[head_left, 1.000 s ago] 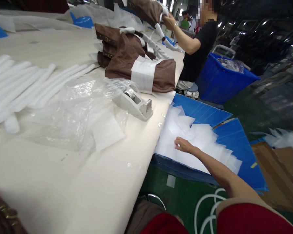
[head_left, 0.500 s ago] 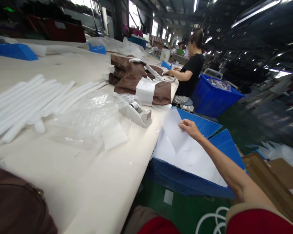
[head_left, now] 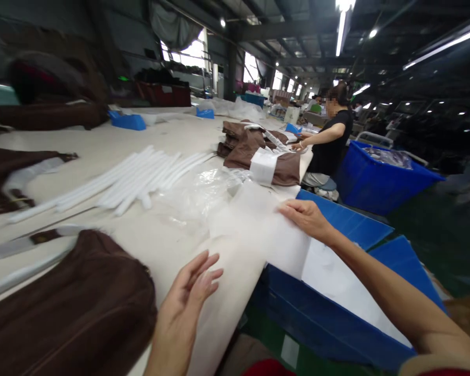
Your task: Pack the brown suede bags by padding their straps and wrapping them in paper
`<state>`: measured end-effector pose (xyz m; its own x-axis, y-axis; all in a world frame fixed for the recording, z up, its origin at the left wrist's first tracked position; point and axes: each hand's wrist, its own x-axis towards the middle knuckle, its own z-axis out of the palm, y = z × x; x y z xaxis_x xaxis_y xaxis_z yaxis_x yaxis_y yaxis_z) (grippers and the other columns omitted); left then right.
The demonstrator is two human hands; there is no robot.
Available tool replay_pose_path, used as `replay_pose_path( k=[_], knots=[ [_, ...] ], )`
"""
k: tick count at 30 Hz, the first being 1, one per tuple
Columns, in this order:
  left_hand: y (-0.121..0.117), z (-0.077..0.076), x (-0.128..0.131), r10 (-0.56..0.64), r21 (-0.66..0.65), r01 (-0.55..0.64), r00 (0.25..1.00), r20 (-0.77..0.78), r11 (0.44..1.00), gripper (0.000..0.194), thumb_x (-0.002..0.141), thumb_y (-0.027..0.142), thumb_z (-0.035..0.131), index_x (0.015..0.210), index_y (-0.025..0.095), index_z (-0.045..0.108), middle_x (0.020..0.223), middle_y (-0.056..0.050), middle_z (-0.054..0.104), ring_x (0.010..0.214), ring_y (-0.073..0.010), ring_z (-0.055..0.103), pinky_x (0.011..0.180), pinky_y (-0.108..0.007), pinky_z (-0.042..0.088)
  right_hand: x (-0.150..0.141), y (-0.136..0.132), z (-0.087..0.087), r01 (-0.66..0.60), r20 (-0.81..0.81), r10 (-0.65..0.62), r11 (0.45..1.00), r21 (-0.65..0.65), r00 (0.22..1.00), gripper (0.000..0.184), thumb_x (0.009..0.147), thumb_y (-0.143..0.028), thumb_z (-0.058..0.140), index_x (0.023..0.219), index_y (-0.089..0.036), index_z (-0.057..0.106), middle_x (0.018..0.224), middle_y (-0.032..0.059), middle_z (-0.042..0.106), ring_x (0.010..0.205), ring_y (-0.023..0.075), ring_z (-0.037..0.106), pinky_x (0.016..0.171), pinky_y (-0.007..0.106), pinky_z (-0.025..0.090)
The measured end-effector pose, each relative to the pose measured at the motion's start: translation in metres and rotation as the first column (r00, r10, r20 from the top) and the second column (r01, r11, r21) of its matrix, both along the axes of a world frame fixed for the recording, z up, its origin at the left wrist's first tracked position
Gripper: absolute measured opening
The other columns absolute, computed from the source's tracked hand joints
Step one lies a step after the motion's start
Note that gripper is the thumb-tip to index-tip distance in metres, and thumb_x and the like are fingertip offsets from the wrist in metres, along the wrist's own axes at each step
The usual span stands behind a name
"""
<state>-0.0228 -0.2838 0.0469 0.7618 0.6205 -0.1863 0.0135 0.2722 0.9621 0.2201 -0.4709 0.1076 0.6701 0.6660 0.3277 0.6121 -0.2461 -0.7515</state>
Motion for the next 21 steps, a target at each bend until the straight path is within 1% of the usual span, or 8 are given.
replay_pose_path(
  k=[2,5,8,10,13,17,19,21],
  knots=[
    [0.001,0.015,0.015,0.0,-0.13,0.009,0.997,0.072,0.992,0.068,0.077,0.06,0.072,0.132,0.024,0.057,0.126,-0.011,0.065,0.107,-0.0277,0.066,0.084,-0.033,0.057,-0.016,0.008,-0.005,-0.169,-0.027,0.168,0.984,-0.056,0.985,0.036,0.09,-0.05,0.057,0.079,-0.018,0.071,0.069,-0.0002,0.06,0.061,0.0115,0.049,0.055,0.022,0.038],
    [0.005,0.022,0.026,-0.015,-0.234,0.047,0.991,0.135,0.971,0.063,0.078,0.054,0.074,0.132,0.025,0.057,0.115,-0.009,0.07,0.099,-0.025,0.068,0.078,-0.029,0.055,-0.028,0.016,-0.016,-0.291,-0.067,0.286,0.953,-0.089,0.956,0.035,0.092,-0.048,0.056,0.08,-0.019,0.071,0.074,0.0009,0.064,0.064,0.0127,0.054,0.058,0.022,0.041],
    [0.008,0.018,0.028,-0.024,-0.25,0.064,0.987,0.159,0.966,0.044,0.071,0.044,0.082,0.104,0.017,0.07,0.09,-0.007,0.074,0.075,-0.0187,0.069,0.069,-0.024,0.052,-0.032,0.02,-0.025,-0.31,-0.098,0.302,0.948,-0.074,0.948,0.029,0.091,-0.047,0.059,0.09,-0.021,0.071,0.076,0.0011,0.064,0.063,0.0132,0.054,0.058,0.023,0.042],
    [0.009,0.013,0.028,-0.004,-0.27,0.051,0.985,0.171,0.962,0.035,0.07,0.041,0.083,0.088,0.014,0.071,0.077,-0.005,0.072,0.063,-0.014,0.065,0.062,-0.021,0.05,-0.034,0.022,-0.03,-0.306,-0.139,0.301,0.952,-0.02,0.944,0.027,0.089,-0.047,0.063,0.099,-0.022,0.069,0.067,-0.0016,0.057,0.057,0.0119,0.049,0.054,0.023,0.039],
    [0.012,0.007,0.026,0.019,-0.34,0.047,0.982,0.187,0.939,0.031,0.07,0.038,0.083,0.083,0.013,0.069,0.071,-0.003,0.07,0.057,-0.0108,0.061,0.056,-0.017,0.047,-0.033,0.023,-0.034,-0.341,-0.244,0.349,0.937,0.076,0.905,0.027,0.087,-0.045,0.067,0.102,-0.023,0.065,0.059,-0.006,0.043,0.052,0.0099,0.04,0.05,0.022,0.034],
    [0.017,0.007,0.024,-0.01,-0.413,0.059,0.993,0.12,0.909,0.041,0.061,0.033,0.087,0.092,0.013,0.068,0.07,-0.003,0.069,0.058,-0.012,0.062,0.055,-0.018,0.049,-0.034,0.024,-0.026,-0.391,-0.391,0.398,0.915,0.1,0.83,0.031,0.084,-0.045,0.071,0.104,-0.021,0.064,0.063,-0.0063,0.043,0.054,0.0086,0.041,0.05,0.021,0.034],
    [0.018,0.009,0.024,0.037,-0.385,-0.009,0.997,0.065,0.923,0.053,0.054,0.029,0.089,0.099,0.018,0.064,0.066,0.001,0.068,0.055,-0.0136,0.062,0.052,-0.019,0.049,-0.034,0.025,-0.017,-0.438,-0.426,0.424,0.896,0.07,0.799,0.033,0.081,-0.045,0.074,0.098,-0.018,0.065,0.065,-0.0049,0.051,0.058,0.0086,0.046,0.054,0.021,0.037],
    [0.02,0.011,0.027,0.083,-0.321,-0.072,0.996,0.021,0.944,0.052,0.05,0.025,0.088,0.095,0.022,0.062,0.061,0.005,0.066,0.05,-0.0133,0.061,0.046,-0.017,0.046,-0.032,0.027,-0.008,-0.505,-0.435,0.465,0.863,0.026,0.771,0.034,0.079,-0.047,0.075,0.089,-0.016,0.065,0.072,-0.002,0.059,0.065,0.0096,0.052,0.061,0.021,0.041]
  ],
)
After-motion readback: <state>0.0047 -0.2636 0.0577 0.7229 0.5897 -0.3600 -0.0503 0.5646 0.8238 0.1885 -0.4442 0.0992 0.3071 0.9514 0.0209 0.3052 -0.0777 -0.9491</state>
